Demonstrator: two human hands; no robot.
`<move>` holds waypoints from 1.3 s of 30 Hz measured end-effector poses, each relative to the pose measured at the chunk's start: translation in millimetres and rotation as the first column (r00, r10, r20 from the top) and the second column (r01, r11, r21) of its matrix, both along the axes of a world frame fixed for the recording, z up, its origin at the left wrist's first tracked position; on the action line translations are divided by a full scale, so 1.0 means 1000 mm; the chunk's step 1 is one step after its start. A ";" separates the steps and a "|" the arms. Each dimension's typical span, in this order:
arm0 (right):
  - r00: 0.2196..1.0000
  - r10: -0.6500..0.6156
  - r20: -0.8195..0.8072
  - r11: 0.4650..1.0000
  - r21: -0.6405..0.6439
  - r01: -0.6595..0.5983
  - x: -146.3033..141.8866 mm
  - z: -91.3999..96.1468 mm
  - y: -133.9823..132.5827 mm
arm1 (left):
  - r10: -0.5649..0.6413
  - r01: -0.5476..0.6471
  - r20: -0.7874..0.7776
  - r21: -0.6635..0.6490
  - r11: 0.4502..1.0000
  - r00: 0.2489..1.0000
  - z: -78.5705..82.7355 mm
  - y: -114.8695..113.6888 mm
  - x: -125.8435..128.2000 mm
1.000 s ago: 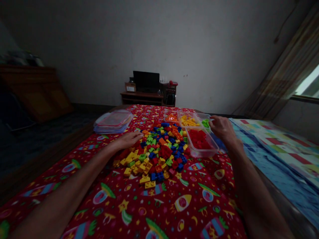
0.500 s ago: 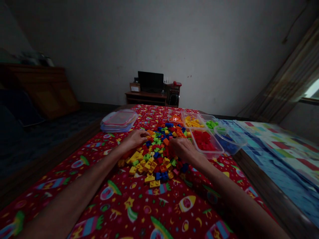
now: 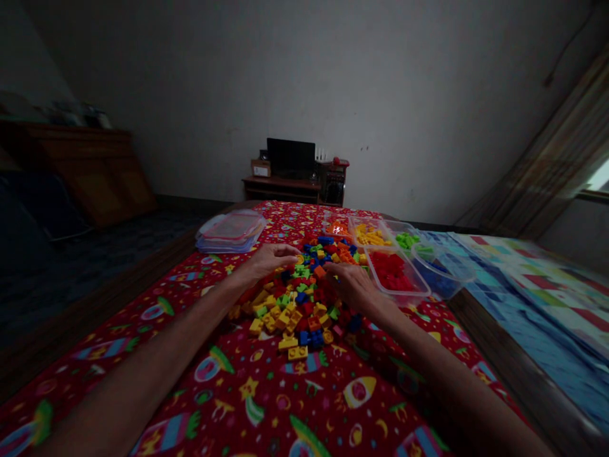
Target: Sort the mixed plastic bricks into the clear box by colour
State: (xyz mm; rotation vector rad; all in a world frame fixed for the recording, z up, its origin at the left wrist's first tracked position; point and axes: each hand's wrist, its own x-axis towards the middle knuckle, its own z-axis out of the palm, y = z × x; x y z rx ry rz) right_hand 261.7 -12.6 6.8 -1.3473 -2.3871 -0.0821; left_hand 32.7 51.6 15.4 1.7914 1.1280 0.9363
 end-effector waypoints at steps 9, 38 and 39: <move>0.989 0.125 -0.084 0.989 0.095 -0.117 -0.001 -0.013 0.006 | -0.163 0.165 0.044 -0.060 0.984 0.986 -0.009 -0.016 0.036; 0.973 -0.010 -0.232 0.998 -0.059 -0.004 0.004 -0.005 0.006 | -0.220 0.475 -0.722 0.167 0.864 0.656 0.012 -0.027 0.015; 0.974 -0.002 -0.228 0.999 -0.048 -0.009 0.004 -0.005 0.006 | -0.228 0.507 -0.717 0.199 0.838 0.659 0.011 -0.026 0.014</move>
